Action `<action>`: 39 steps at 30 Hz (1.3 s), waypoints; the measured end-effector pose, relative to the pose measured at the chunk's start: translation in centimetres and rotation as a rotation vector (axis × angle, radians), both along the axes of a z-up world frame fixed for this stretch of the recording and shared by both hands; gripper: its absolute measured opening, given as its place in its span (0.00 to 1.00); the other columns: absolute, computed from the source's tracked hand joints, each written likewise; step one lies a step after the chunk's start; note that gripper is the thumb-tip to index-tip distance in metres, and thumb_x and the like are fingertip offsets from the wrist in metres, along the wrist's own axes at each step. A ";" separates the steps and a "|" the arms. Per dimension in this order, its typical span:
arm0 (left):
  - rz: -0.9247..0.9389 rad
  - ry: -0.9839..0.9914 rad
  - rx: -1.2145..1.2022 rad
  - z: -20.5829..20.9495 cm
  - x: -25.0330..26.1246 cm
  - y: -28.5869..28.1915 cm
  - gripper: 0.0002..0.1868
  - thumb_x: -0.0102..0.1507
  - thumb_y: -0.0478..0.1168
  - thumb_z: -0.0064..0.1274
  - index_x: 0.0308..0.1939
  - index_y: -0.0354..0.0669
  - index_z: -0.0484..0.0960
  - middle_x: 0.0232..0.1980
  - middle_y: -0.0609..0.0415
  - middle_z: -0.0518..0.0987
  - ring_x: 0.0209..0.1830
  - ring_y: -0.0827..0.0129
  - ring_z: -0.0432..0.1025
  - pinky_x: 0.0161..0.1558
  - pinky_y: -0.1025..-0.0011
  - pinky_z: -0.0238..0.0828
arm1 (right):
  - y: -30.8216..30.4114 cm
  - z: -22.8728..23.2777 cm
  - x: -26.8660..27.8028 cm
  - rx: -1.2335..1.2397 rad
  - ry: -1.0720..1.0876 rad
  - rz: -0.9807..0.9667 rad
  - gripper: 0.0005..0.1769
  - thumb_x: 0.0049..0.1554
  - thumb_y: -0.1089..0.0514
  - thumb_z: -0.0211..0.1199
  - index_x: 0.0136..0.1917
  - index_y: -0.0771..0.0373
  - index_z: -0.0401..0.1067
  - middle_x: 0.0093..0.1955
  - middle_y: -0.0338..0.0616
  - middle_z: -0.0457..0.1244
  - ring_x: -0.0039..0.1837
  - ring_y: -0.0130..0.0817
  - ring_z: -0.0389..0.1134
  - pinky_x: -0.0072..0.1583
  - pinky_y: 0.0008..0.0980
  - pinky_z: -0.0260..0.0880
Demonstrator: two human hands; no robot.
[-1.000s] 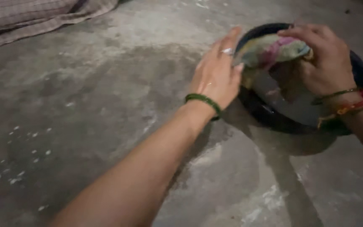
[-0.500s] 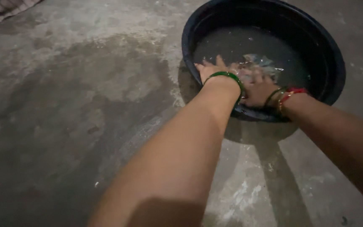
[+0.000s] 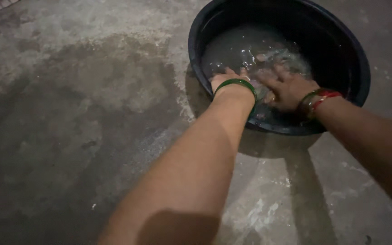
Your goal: The person scrubs a concrete floor with a colorful cloth, repeatedly dipping it into a black basin of water to rinse it. They wipe the floor in circular motions, focusing on a specific area with scattered white debris.
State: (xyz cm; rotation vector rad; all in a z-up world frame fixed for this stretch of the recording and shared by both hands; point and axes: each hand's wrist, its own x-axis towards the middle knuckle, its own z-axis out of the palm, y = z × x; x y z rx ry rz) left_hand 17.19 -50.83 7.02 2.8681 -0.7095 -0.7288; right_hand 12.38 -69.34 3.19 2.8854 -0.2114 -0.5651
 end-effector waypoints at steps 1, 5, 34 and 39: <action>0.000 -0.019 -0.020 0.0 -0.1 0.1 0.40 0.70 0.52 0.43 0.83 0.55 0.44 0.84 0.41 0.47 0.78 0.42 0.56 0.70 0.51 0.60 | 0.6 -0.1 0.5 0.013 0.039 -0.025 0.46 0.54 0.35 0.65 0.82 0.37 0.54 0.86 0.56 0.35 0.78 0.61 0.52 0.74 0.56 0.55; 0.010 -0.069 -0.109 1.2 -0.9 1.0 0.41 0.68 0.45 0.49 0.82 0.55 0.48 0.80 0.45 0.57 0.73 0.51 0.64 0.65 0.59 0.68 | 2.4 -0.2 0.4 0.218 -0.128 0.153 0.39 0.46 0.52 0.73 0.71 0.50 0.68 0.75 0.60 0.51 0.70 0.59 0.60 0.71 0.49 0.61; 0.018 -0.020 -0.067 0.0 0.0 0.4 0.43 0.63 0.54 0.47 0.80 0.47 0.55 0.84 0.41 0.47 0.78 0.45 0.56 0.72 0.53 0.58 | 3.1 0.1 0.5 0.142 -0.043 -0.132 0.43 0.48 0.39 0.71 0.74 0.43 0.62 0.78 0.59 0.51 0.74 0.58 0.60 0.73 0.54 0.61; 0.144 0.160 -0.378 2.0 -0.2 1.2 0.36 0.70 0.62 0.23 0.74 0.50 0.69 0.78 0.42 0.64 0.78 0.50 0.59 0.74 0.53 0.56 | 3.5 3.2 -0.1 0.591 -0.154 -0.168 0.27 0.42 0.51 0.71 0.55 0.64 0.78 0.49 0.56 0.73 0.54 0.46 0.75 0.58 0.40 0.72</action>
